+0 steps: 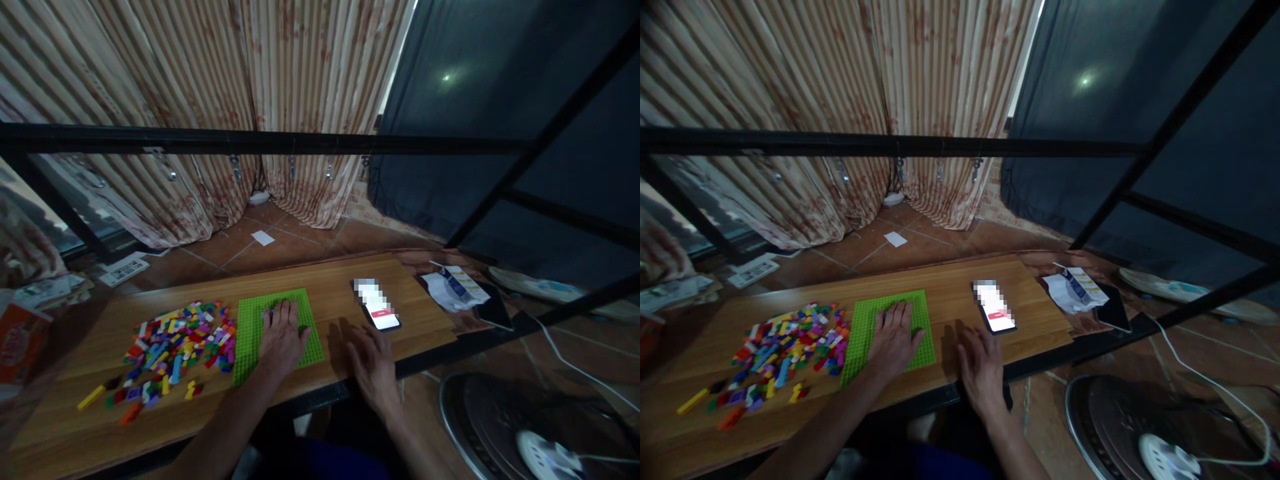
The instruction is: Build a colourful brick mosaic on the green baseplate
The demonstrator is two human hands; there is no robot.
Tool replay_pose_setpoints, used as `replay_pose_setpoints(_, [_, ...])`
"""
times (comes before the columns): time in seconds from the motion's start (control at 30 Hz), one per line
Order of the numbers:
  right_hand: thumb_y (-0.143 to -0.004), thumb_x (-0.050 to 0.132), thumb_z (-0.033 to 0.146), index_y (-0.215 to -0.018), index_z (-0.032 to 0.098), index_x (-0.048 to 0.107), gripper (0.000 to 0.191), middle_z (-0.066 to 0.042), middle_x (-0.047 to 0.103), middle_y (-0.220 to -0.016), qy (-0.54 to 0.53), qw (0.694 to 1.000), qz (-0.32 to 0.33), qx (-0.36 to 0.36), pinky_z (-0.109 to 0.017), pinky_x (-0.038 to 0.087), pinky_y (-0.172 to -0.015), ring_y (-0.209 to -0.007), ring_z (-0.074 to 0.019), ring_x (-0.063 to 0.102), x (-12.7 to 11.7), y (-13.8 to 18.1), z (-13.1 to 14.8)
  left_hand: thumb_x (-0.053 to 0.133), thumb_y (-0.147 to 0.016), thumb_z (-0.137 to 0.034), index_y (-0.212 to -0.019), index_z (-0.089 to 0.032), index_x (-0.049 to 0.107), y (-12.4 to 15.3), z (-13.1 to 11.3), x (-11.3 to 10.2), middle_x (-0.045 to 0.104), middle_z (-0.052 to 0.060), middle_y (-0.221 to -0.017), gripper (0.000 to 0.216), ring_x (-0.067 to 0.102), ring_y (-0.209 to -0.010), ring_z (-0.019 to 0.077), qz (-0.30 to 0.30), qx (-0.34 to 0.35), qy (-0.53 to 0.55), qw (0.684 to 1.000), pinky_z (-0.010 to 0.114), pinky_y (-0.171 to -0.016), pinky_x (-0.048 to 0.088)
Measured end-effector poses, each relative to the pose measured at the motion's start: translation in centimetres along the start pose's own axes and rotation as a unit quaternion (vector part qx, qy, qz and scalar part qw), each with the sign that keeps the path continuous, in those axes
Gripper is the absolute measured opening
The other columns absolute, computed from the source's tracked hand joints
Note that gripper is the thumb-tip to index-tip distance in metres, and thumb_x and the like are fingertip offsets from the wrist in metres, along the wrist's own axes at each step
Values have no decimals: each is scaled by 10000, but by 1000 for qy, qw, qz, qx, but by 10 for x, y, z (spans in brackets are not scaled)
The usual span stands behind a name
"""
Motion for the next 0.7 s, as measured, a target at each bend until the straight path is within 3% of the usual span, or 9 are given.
replay_pose_setpoints(0.1, [-926,454,304,-1098,206,656,283,-120,596,-1165,-40,999,29,6,-461,480,-946,-1103,-252,541,23,3,15,375,-925,-453,-1429,-84,356,1,-1,0,437,184,-1428,625,358,-1330,319,-3,5,0,1000,536,-1120,209])
replay_pose_setpoints(0.33, [-897,399,179,-1008,166,687,309,-118,653,-1081,-44,996,75,6,-368,493,-932,-1016,-217,609,63,-32,20,351,-927,-476,-1430,-97,357,2,0,4,450,176,-1420,631,362,-1330,323,1,1,12,1000,547,-1115,218])
replay_pose_setpoints(0.53, [-878,422,179,-1008,174,681,291,-116,649,-1093,-13,998,55,27,-344,515,-846,-948,-212,631,67,-36,11,404,-899,-522,-1418,-71,360,1,1,1,414,194,-1447,689,347,-1345,334,5,3,46,999,558,-1118,216])
replay_pose_setpoints(0.7, [-876,432,202,-945,179,699,277,-116,657,-1053,-51,998,32,32,-351,513,-833,-920,-210,635,65,-35,10,465,-879,-521,-1397,-111,391,3,6,-17,405,188,-1453,665,372,-1336,329,-42,12,109,993,534,-1096,275])
Point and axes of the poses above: each hand's wrist, its own y-axis away from the middle knuckle, its own x-axis out of the palm, z = x × y, the point moved 7 cm from there along -y, towards the middle knuckle
